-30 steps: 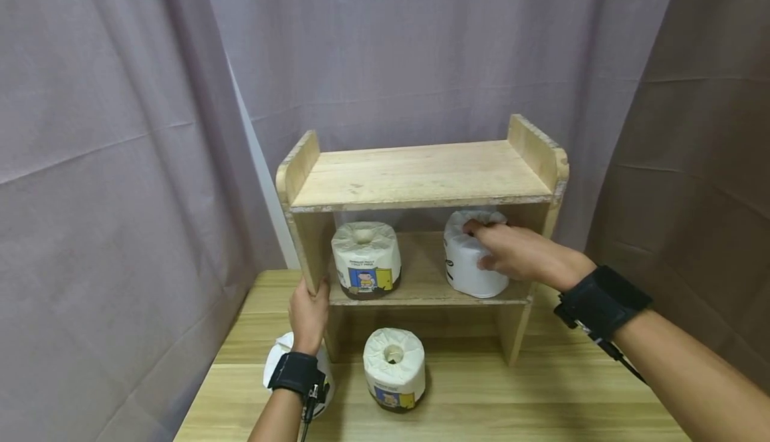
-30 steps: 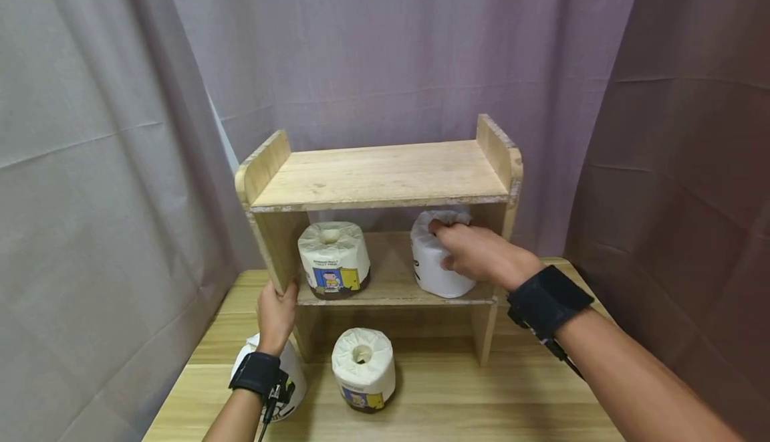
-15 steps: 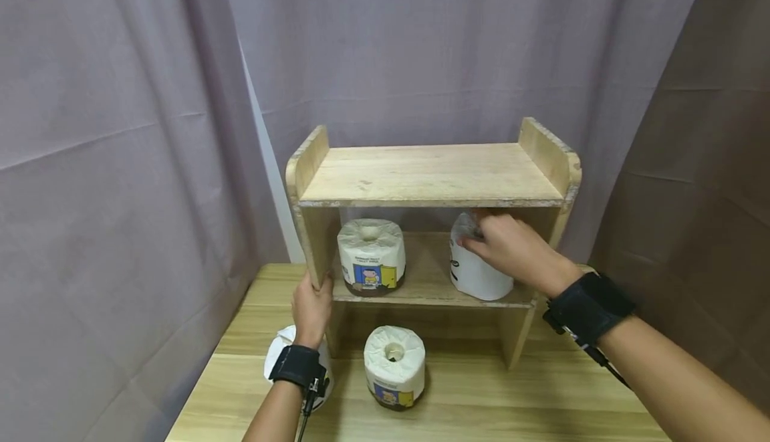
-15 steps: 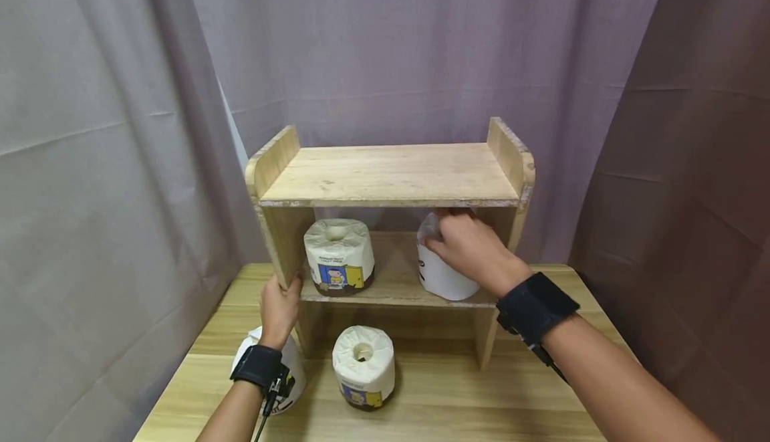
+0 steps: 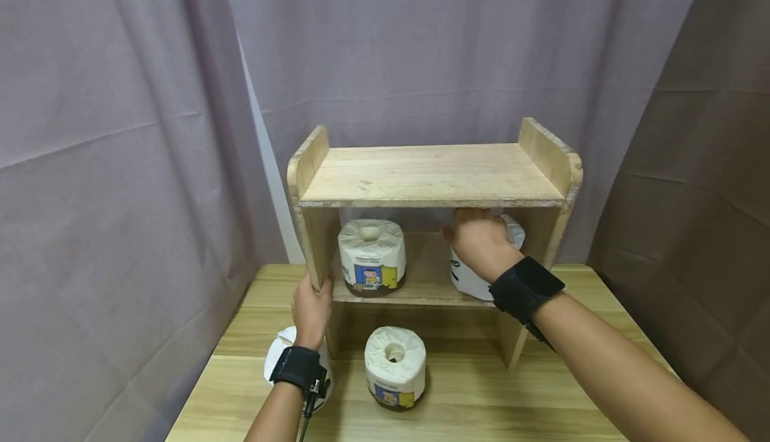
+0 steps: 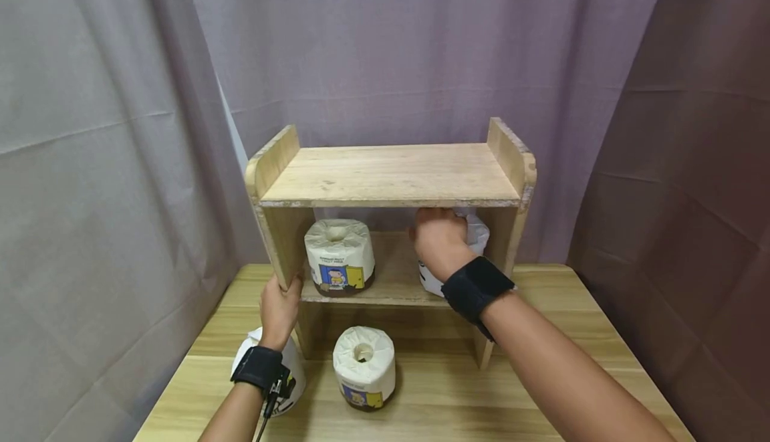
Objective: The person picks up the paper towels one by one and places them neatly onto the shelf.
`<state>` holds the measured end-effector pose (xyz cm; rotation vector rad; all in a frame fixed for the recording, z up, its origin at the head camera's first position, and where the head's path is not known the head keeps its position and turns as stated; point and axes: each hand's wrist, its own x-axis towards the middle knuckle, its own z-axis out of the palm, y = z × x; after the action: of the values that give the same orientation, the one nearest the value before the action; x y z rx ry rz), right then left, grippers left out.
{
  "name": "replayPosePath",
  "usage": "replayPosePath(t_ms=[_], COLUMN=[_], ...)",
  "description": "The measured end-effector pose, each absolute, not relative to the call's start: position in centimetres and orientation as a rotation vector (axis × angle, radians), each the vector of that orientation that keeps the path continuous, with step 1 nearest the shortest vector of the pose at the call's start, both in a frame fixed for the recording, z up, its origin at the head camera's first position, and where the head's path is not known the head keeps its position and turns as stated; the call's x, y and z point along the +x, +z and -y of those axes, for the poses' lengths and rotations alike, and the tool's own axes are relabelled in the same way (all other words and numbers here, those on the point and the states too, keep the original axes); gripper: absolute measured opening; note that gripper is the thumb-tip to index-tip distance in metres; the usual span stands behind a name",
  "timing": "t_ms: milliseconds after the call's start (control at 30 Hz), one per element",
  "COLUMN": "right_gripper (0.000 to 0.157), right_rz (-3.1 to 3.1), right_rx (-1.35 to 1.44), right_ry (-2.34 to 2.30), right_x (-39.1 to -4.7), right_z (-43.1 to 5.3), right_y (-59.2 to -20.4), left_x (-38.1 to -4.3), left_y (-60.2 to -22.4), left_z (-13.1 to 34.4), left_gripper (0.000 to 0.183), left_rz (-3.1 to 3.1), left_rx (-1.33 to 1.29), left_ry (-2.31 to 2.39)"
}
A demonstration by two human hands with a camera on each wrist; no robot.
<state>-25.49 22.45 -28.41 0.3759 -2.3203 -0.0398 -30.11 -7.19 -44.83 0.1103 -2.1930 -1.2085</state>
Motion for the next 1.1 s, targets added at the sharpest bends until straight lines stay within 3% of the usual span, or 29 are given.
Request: replayPosePath(t_ms=[333,500,900,1100], right_gripper=[0.034,0.022,0.02,0.024], right_rz=[2.766,2.706,2.649,2.402], right_rx=[-0.032,0.028,0.078,0.238], right_ry=[0.103,0.083,0.025,0.076], right_x=[-27.4,-27.5,-26.9,-25.9], right_z=[-21.7,-21.9,-22.4,-23.1], right_y=[-27.4,-27.7,-27.7,-28.1], left_x=[-30.1,-30.0,-29.9,-30.0], left_y=[-44.9,-44.7,-44.4,-44.5], left_z=[7.1,7.2,7.0,7.1], left_gripper=[0.023,0.022,0.018,0.018], left_rz=[2.209,2.207,2.206,2.207], left_rx=[0.122,0.129,0.121,0.116], left_ry=[-1.215,-1.207,-1.189,-1.191])
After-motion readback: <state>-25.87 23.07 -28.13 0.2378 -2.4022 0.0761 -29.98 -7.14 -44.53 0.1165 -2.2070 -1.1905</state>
